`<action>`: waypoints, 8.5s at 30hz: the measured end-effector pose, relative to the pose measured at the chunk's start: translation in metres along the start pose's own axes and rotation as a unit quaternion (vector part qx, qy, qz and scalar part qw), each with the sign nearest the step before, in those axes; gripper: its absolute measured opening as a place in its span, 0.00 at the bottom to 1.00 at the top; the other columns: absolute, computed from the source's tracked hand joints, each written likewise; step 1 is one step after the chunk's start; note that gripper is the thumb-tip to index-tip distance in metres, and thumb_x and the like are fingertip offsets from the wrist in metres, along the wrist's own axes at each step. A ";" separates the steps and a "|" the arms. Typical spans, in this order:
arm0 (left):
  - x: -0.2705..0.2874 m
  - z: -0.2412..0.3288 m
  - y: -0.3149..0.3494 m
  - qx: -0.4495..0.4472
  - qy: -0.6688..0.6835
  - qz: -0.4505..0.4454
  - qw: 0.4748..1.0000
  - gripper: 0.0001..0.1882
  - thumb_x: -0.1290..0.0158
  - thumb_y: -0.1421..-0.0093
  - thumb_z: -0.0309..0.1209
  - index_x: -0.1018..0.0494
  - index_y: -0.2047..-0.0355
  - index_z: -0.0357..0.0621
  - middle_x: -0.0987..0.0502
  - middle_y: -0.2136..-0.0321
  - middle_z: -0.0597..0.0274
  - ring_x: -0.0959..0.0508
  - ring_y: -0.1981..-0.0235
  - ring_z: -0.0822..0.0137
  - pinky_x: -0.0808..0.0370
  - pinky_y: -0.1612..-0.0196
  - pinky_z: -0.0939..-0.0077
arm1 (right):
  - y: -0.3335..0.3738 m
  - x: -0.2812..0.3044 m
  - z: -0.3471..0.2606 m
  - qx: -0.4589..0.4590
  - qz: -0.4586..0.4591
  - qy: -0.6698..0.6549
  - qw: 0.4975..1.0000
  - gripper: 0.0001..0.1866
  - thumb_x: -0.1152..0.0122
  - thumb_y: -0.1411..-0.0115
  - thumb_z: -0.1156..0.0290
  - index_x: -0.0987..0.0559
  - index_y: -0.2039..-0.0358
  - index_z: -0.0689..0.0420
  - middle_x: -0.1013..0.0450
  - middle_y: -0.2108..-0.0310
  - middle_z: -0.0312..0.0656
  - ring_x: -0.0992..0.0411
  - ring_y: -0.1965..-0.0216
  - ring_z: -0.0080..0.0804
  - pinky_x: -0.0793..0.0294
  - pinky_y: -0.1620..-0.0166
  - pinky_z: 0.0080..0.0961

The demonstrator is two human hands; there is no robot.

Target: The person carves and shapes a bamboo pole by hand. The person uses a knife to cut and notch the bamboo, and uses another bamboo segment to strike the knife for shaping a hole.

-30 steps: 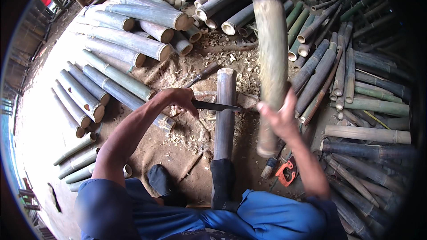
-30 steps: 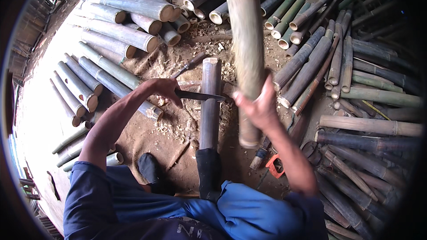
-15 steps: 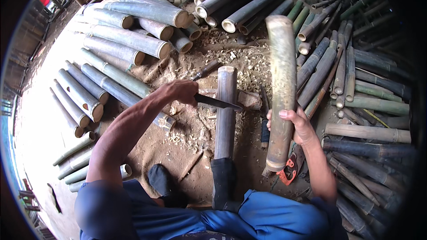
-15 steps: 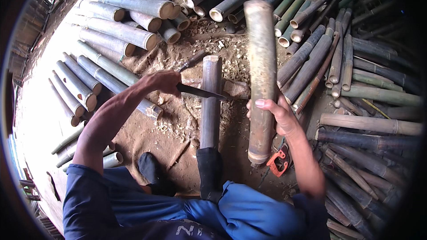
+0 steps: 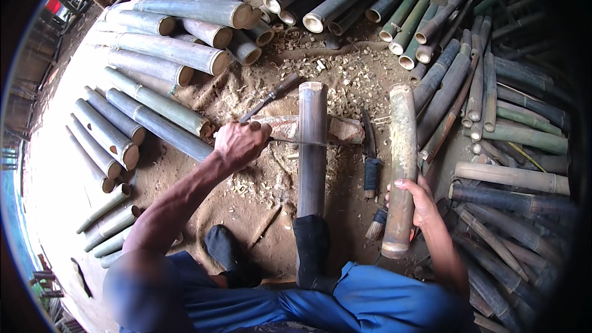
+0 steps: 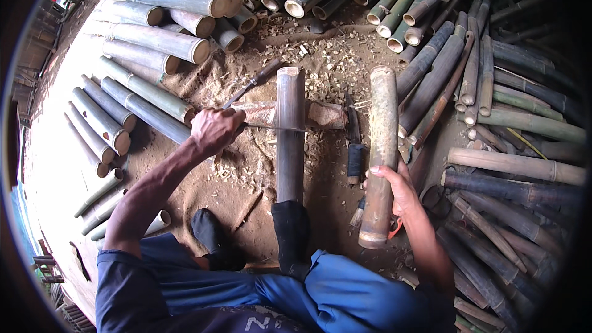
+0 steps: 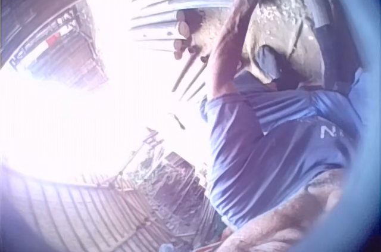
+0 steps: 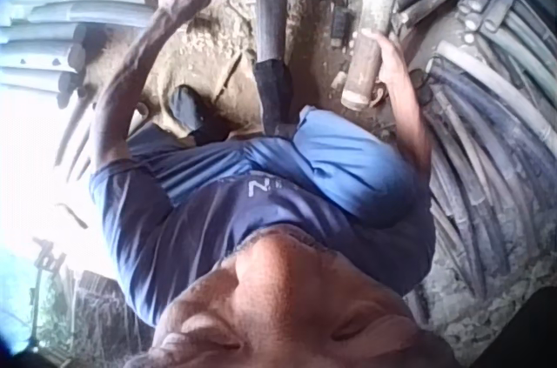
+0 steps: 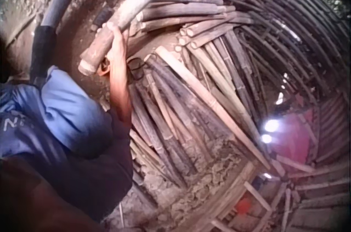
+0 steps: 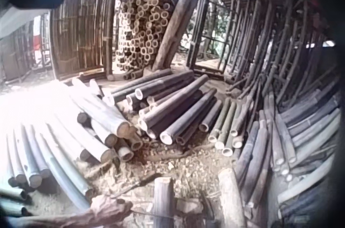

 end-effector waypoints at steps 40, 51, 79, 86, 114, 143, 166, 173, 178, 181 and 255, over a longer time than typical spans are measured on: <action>-0.044 0.027 0.080 0.135 0.136 -0.059 0.980 0.06 0.43 0.40 0.30 0.25 0.63 0.45 0.18 0.66 0.50 0.16 0.67 0.45 0.20 0.68 0.48 | 0.058 -0.103 -0.040 0.427 -0.212 0.635 0.608 0.47 0.17 0.57 0.60 0.31 0.37 0.56 0.23 0.58 0.54 0.20 0.59 0.51 0.18 0.55 0.43; -0.040 0.031 0.067 0.123 0.111 -0.097 0.982 0.07 0.49 0.37 0.30 0.26 0.60 0.43 0.17 0.66 0.45 0.15 0.69 0.46 0.20 0.67 0.48 | 0.056 -0.141 -0.034 0.633 -0.322 0.631 0.311 0.33 0.26 0.53 0.60 0.27 0.47 0.56 0.30 0.67 0.35 0.28 0.70 0.32 0.27 0.67 0.31; -0.049 0.019 0.061 0.142 0.105 -0.059 0.982 0.07 0.44 0.43 0.27 0.28 0.64 0.43 0.18 0.61 0.46 0.16 0.66 0.42 0.21 0.67 0.46 | 0.062 -0.151 -0.028 0.636 -0.340 0.594 0.357 0.35 0.22 0.63 0.59 0.25 0.54 0.58 0.27 0.69 0.37 0.25 0.68 0.33 0.24 0.66 0.31; -0.050 0.024 0.062 0.129 0.104 -0.077 0.983 0.07 0.43 0.42 0.27 0.27 0.64 0.44 0.17 0.65 0.48 0.16 0.68 0.43 0.21 0.68 0.46 | 0.007 -0.132 -0.032 0.485 -0.178 0.778 0.357 0.41 0.16 0.63 0.55 0.25 0.52 0.62 0.25 0.66 0.41 0.23 0.66 0.38 0.22 0.64 0.35; -0.061 0.010 0.045 0.138 0.112 -0.033 0.984 0.10 0.42 0.43 0.30 0.29 0.61 0.44 0.18 0.67 0.47 0.16 0.67 0.43 0.21 0.66 0.47 | -0.032 -0.109 -0.068 0.496 -0.120 0.776 0.371 0.40 0.16 0.64 0.61 0.26 0.50 0.58 0.28 0.62 0.40 0.25 0.59 0.36 0.27 0.56 0.38; -0.009 -0.028 -0.030 -0.068 0.314 -0.065 0.945 0.34 0.48 0.30 0.59 0.17 0.74 0.39 0.31 0.89 0.54 0.30 0.86 0.59 0.33 0.78 0.57 | 0.005 -0.045 -0.069 0.150 -0.047 0.115 0.981 0.39 0.26 0.48 0.66 0.32 0.38 0.62 0.28 0.55 0.40 0.25 0.59 0.27 0.20 0.57 0.29; -0.023 -0.020 -0.035 -0.003 0.139 -0.057 0.989 0.29 0.44 0.34 0.62 0.14 0.70 0.47 0.25 0.87 0.63 0.27 0.88 0.66 0.32 0.84 0.65 | 0.003 -0.091 -0.070 0.330 -0.022 0.359 0.873 0.36 0.26 0.45 0.61 0.33 0.42 0.63 0.25 0.60 0.51 0.23 0.54 0.44 0.23 0.50 0.43; -0.037 -0.034 -0.029 -0.008 0.154 -0.056 0.986 0.30 0.44 0.35 0.62 0.14 0.71 0.47 0.26 0.88 0.64 0.29 0.88 0.66 0.32 0.84 0.65 | 0.000 -0.102 -0.149 0.224 -0.136 0.486 0.834 0.64 0.23 0.48 0.48 0.49 0.29 0.79 0.36 0.34 0.72 0.28 0.37 0.51 0.33 0.32 0.39; -0.022 -0.020 -0.036 -0.030 0.170 -0.059 0.983 0.30 0.43 0.35 0.63 0.15 0.71 0.47 0.25 0.87 0.63 0.28 0.88 0.66 0.30 0.82 0.64 | 0.032 -0.109 -0.191 0.505 0.006 0.212 0.837 0.32 0.26 0.48 0.67 0.30 0.46 0.63 0.27 0.55 0.45 0.26 0.57 0.32 0.23 0.49 0.35; -0.028 -0.017 -0.040 -0.028 0.150 -0.099 0.983 0.30 0.43 0.35 0.63 0.15 0.71 0.47 0.25 0.86 0.61 0.27 0.87 0.64 0.29 0.81 0.63 | -0.036 -0.111 -0.075 0.269 -0.075 0.433 0.857 0.36 0.30 0.48 0.68 0.36 0.42 0.66 0.26 0.61 0.51 0.23 0.62 0.42 0.19 0.56 0.39; -0.042 0.011 0.041 0.076 0.086 -0.149 0.982 0.06 0.43 0.41 0.32 0.21 0.65 0.46 0.18 0.75 0.50 0.14 0.72 0.51 0.19 0.70 0.54 | 0.013 -0.121 -0.052 0.564 -0.257 0.658 0.428 0.53 0.15 0.65 0.54 0.32 0.39 0.55 0.32 0.62 0.40 0.27 0.62 0.36 0.23 0.60 0.36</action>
Point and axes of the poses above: each hand's wrist, its own y-axis away from the middle knuckle, its own x-axis out of the back of the hand, z = x × y, the point moved 9 cm from there along -y, towards the middle knuckle
